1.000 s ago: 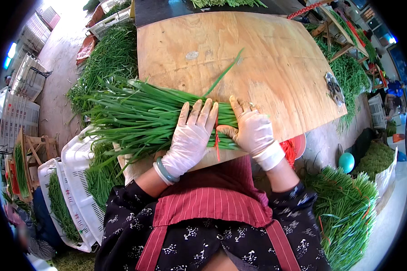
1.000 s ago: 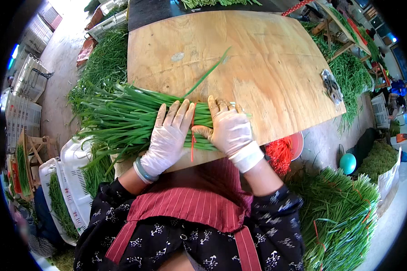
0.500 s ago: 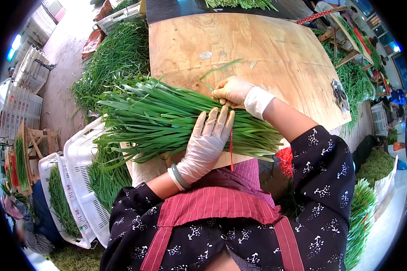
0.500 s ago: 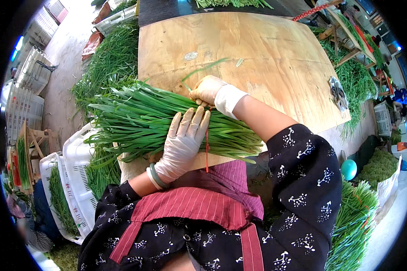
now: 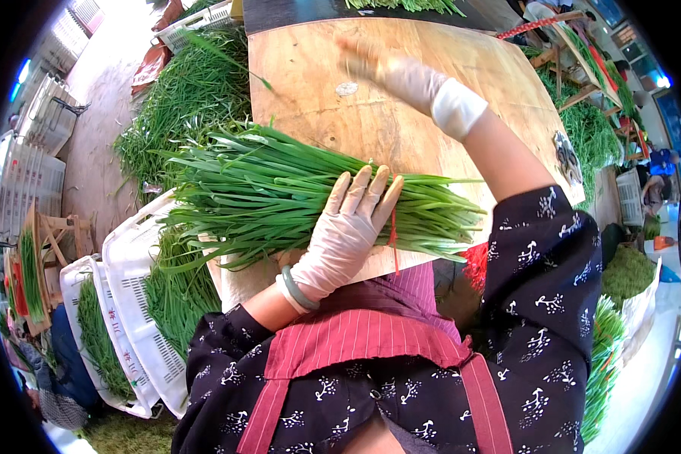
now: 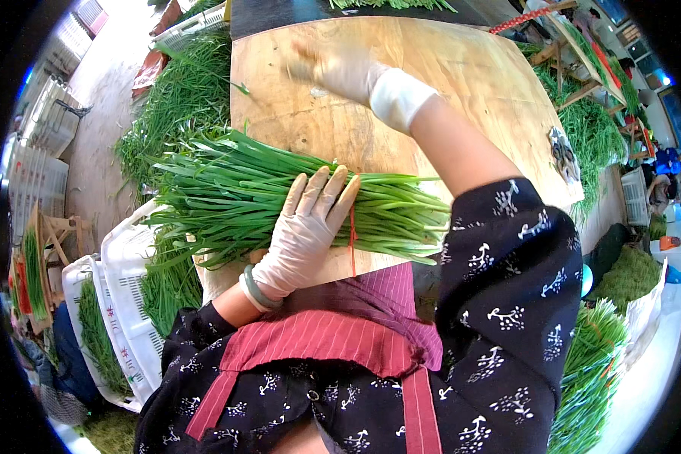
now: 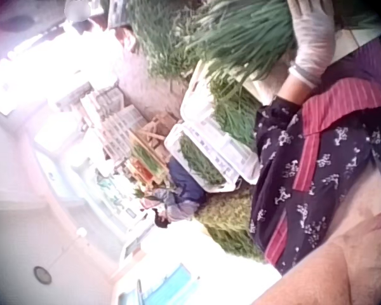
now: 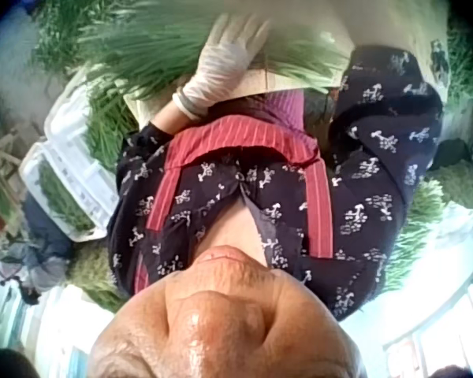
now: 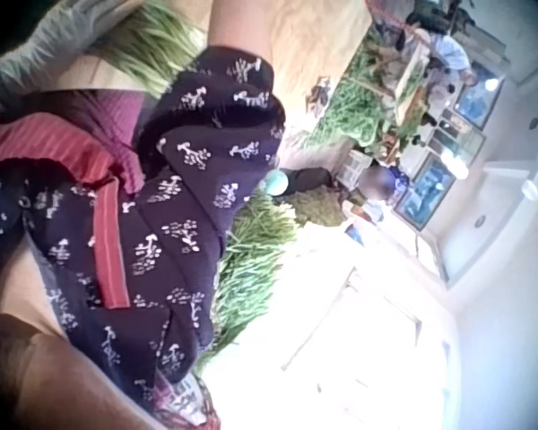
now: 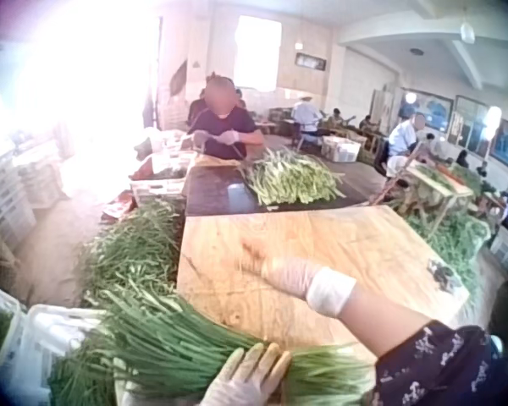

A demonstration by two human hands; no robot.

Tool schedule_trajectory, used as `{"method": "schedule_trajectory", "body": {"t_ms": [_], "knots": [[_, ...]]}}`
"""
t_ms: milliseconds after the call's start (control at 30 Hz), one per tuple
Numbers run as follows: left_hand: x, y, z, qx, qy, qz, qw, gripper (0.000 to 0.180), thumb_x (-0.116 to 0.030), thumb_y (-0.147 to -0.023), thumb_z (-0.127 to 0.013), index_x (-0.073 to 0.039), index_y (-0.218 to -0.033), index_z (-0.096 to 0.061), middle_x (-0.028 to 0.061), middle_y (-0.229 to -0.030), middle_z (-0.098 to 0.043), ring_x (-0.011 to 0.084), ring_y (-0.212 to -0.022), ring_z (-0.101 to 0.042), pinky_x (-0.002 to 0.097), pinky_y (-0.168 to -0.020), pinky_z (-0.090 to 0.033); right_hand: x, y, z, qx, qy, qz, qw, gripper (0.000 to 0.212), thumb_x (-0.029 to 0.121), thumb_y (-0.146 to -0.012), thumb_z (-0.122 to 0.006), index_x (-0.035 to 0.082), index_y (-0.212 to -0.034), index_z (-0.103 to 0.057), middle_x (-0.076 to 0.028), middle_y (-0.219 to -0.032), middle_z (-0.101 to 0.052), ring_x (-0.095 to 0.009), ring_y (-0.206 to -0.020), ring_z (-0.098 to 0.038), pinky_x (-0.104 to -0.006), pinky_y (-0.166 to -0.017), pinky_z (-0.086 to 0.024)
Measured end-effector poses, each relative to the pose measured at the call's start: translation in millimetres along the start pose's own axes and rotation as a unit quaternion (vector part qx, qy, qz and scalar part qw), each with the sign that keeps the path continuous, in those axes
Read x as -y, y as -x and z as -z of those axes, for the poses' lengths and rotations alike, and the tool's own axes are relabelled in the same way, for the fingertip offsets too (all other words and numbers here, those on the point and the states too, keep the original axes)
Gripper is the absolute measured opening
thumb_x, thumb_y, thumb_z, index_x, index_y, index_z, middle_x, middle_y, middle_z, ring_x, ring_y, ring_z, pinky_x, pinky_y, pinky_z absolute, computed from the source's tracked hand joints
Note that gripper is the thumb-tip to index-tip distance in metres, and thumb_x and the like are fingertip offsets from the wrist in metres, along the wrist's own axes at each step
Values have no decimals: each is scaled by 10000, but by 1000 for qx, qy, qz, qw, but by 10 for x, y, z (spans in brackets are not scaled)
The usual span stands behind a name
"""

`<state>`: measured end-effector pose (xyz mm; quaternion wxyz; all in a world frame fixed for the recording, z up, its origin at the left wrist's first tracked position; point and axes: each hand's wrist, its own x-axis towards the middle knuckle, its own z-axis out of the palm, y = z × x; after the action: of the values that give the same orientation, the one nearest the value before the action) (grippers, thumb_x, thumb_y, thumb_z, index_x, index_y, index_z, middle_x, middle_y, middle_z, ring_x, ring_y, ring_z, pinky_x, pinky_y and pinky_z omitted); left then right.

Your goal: The person sorts through a bunch of green onions to remove debris and then uses a red wire to secure them into a tight bundle on a wooden workspace.

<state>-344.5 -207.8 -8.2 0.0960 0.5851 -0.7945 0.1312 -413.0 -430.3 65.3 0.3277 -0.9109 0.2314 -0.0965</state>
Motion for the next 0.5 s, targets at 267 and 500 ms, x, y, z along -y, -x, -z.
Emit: {"method": "schedule_trajectory", "body": {"t_ms": [267,500], "knots": [[43,-124,23,0,-25,-25,999,845,-322,-674,-653,-90,-1397,-283,123,-1405,-332,299,-1298,-304,465,-1096,-169,185,1427,-358,25,151,-137,979,771,669,-808,-434,100,-1328,-406,-216,-1227,-516,-360,-1141,-488,-404,-935,-404],[186,323,309,-121,304,-38,944,767,-263,-669,-747,-54,-1325,-409,176,-1270,-483,349,-1141,-484,434,-974,-384,-177,1238,103,120,-99,-131,979,856,656,-815,-454,68,-1409,-268,-152,-1415,-346,-256,-1306,-325,-348,-1057,-263]]}}
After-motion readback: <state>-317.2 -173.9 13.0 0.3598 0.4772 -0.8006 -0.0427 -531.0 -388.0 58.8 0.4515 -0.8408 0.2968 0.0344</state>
